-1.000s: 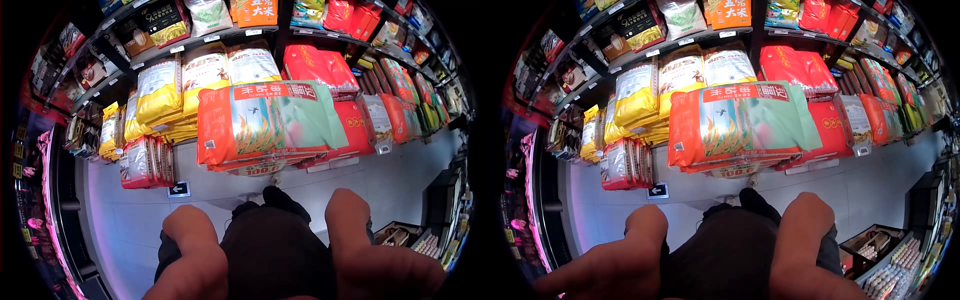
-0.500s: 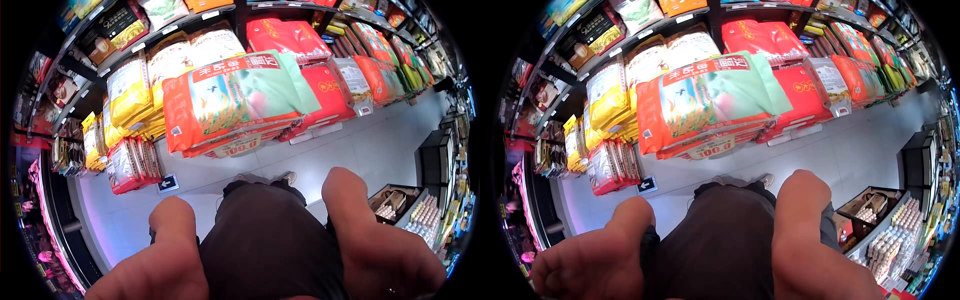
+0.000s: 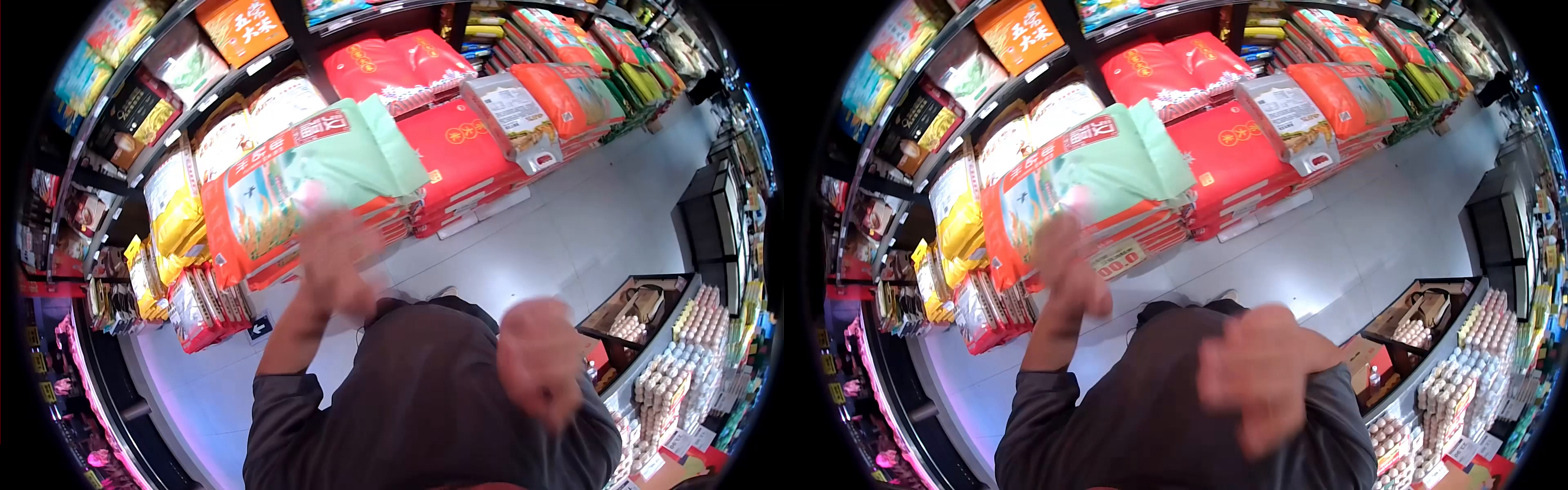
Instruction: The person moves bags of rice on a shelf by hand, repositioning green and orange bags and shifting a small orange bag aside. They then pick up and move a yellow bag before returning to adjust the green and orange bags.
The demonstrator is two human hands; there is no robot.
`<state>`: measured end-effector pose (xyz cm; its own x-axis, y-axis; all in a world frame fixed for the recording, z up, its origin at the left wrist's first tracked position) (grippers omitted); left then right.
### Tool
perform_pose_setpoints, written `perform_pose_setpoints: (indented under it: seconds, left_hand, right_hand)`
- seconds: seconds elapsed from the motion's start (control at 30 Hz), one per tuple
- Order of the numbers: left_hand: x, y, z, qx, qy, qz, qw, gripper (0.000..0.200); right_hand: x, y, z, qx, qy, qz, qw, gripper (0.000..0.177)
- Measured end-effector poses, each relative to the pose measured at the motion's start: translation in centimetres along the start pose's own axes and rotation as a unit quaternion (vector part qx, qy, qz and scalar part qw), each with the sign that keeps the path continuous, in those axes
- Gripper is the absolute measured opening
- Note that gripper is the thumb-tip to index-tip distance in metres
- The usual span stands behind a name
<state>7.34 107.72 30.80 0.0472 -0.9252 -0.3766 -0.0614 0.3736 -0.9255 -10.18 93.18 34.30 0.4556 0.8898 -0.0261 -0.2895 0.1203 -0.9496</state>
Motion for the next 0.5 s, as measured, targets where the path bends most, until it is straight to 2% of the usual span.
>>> perform_pose_setpoints:
  seconds: [0.03,0.07,0.1,0.17,0.2,0.27,0.3,0.37,0.43,0.5]
  left_hand:
    - [2.7,1.0,2.0,0.025,-0.025,-0.003,0.999,0.029]
    - [5.8,1.6,5.1,-0.04,-0.107,0.096,0.989,0.038]
    - [7.6,3.3,8.5,-0.113,-0.164,0.129,0.972,0.043]
    - [9.1,8.6,15.0,-0.228,-0.272,0.159,0.921,0.054]
    - [9.5,13.0,18.5,-0.271,-0.324,0.196,0.885,0.052]
    - [9.5,21.1,22.7,-0.295,-0.414,0.286,0.812,0.049]
    - [9.9,21.4,22.9,-0.292,-0.41,0.287,0.815,0.049]
    - [10.1,21.6,23.7,-0.323,-0.451,0.275,0.785,0.049]
    - [10.7,21.8,24.0,-0.323,-0.459,0.28,0.779,0.049]
    - [10.7,21.7,24.1,-0.332,-0.478,0.272,0.767,0.049]
  right_hand:
    - [0.6,5.8,-5.8,0.28,0.126,0.339,0.889,0.033]
    - [-1.1,4.3,-7.0,0.108,0.048,0.106,0.987,0.046]
    - [-2.2,8.2,-11.6,0.239,0.042,0.128,0.962,0.042]
    - [-5.5,20.3,-18.8,0.5,0.029,0.06,0.864,0.035]
    - [-7.5,27.1,-20.4,0.544,0.101,0.114,0.825,0.036]
    - [-13.2,41.1,-21.3,0.639,0.195,0.208,0.715,0.053]
    - [-15.8,47.7,-20.4,0.691,0.216,0.247,0.644,0.065]
    - [-21.7,59.0,-16.1,0.798,0.23,0.176,0.528,0.08]
    - [-25.9,66.4,-9.0,0.892,0.186,0.005,0.412,0.084]
    - [-27.1,72.4,-2.3,0.929,0.133,-0.219,0.268,0.085]
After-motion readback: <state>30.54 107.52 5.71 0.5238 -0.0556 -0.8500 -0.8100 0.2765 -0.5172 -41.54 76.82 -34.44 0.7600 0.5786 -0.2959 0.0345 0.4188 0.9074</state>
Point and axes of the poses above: each hand's wrist, its own y-axis away from the middle knuckle, its own x-axis out of the palm, z = x × y, the point moved 10 cm from there along -y, towards the middle knuckle, and after that the axes turned 3 degrees about -y, right-handed, at the moved point
